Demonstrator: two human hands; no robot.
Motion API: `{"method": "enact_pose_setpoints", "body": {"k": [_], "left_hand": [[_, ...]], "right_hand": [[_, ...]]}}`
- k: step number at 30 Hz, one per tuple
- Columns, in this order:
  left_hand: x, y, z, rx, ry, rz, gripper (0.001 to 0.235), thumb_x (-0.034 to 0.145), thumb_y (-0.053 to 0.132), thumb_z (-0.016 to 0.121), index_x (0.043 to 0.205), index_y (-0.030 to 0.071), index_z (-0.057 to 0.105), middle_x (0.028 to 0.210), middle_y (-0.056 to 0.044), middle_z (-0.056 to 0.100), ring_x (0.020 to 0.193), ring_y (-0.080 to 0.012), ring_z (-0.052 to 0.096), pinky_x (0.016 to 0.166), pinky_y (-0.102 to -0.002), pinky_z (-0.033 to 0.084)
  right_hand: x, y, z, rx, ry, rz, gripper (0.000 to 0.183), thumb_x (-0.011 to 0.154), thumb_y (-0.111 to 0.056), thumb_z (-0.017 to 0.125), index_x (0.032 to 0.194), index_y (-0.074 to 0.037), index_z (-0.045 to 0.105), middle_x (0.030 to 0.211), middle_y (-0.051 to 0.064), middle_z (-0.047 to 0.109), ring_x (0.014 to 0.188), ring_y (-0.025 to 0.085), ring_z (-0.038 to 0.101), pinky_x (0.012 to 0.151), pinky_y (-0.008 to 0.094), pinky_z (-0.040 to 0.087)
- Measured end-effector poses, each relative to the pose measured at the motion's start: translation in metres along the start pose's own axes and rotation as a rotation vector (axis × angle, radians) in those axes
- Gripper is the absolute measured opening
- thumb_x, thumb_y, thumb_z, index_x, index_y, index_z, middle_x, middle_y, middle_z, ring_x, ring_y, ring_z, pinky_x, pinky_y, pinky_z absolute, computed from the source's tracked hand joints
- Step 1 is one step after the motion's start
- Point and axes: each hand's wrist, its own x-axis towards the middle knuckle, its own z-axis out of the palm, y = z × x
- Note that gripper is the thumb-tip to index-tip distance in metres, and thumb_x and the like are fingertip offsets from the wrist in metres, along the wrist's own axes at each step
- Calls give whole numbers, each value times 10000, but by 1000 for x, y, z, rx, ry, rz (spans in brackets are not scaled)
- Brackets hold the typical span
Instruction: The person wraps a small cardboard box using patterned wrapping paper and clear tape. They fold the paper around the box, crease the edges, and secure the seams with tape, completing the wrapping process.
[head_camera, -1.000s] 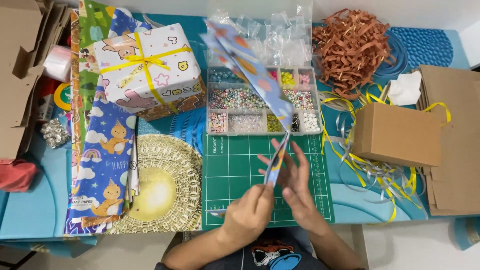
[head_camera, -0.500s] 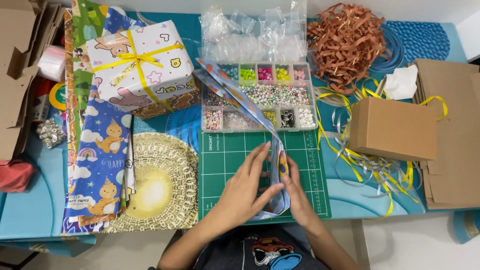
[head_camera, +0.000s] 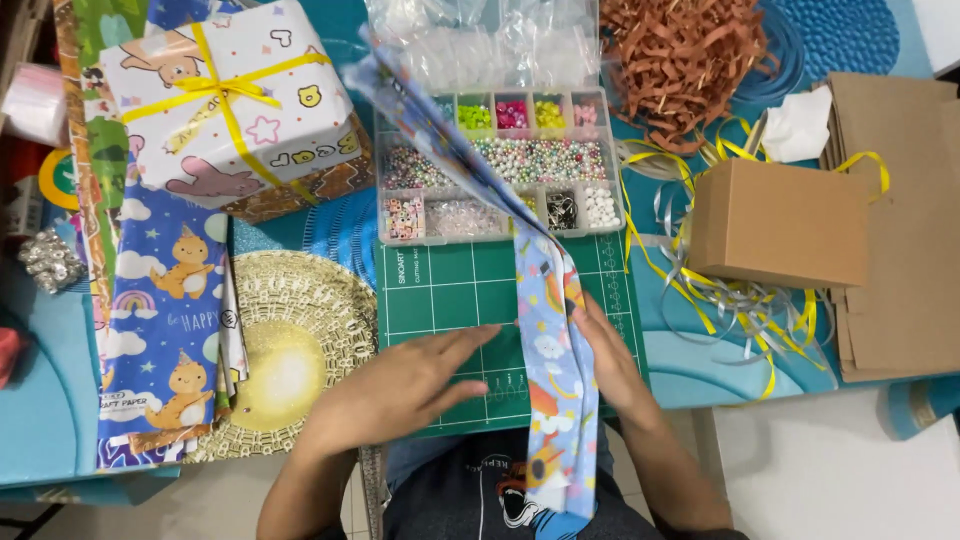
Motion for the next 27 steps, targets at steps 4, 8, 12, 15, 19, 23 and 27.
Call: {"method": "enact_pose_setpoints", "body": {"k": [4,8,12,15,19,23,27], "left_hand": [[6,8,7,-71,144,-85,586,1065,369,430,1550,48,360,1471,-241,534,1248,-423,599,1016,-543,487],[33,30,36,-64,377,-134,618,1031,305,566,1519,-39,406,1382,-315,563,1161,-474,652,869,-563,574],[57,40,66,-40,499,-198,940,958,504,644,1554,-114,263,1541,-375,358,1279,-553,519,891,-657,533],[76,23,102,223,559,-240,1118,879,656,652,1555,-141,255,1578,-379,308,1231,-484,552,936,-561,540],[85,19,115,298,612,-273,1128,836,546,759,1553,-160,249,1575,-378,310,1195,-466,557,920,-538,548],[86,20,117,317,652,-290,1108,851,561,729,1548,-162,261,1578,-367,318,1179,-434,559,921,-486,549],[81,22,112,269,672,-312,1041,892,523,673,1563,-143,238,1571,-333,337,1191,-410,552,840,-459,581]], "right_hand": [[21,37,-17,134,-85,-263,479,1001,-301,544,1417,-62,543,1256,91,706,1011,163,715,748,292,598],[9,35,-5,124,2,-445,459,1073,-164,471,1498,7,496,1299,214,684,1161,235,652,1036,447,517],[7,39,0,-32,96,-484,467,1083,-170,458,1510,17,480,1452,227,587,1358,259,511,1165,478,387],[0,32,8,-44,28,-535,463,1078,-106,444,1517,40,455,1415,251,612,1299,247,530,1115,494,439],[2,35,5,-48,1,-537,458,1072,-95,450,1516,13,476,1407,221,634,1304,233,545,1112,485,450],[5,39,3,-43,-30,-532,463,1072,-111,460,1519,10,476,1411,207,636,1313,223,543,1112,476,451],[8,41,4,-2,-95,-541,471,1065,-96,463,1526,0,468,1404,175,648,1278,197,569,1095,445,471]]}}
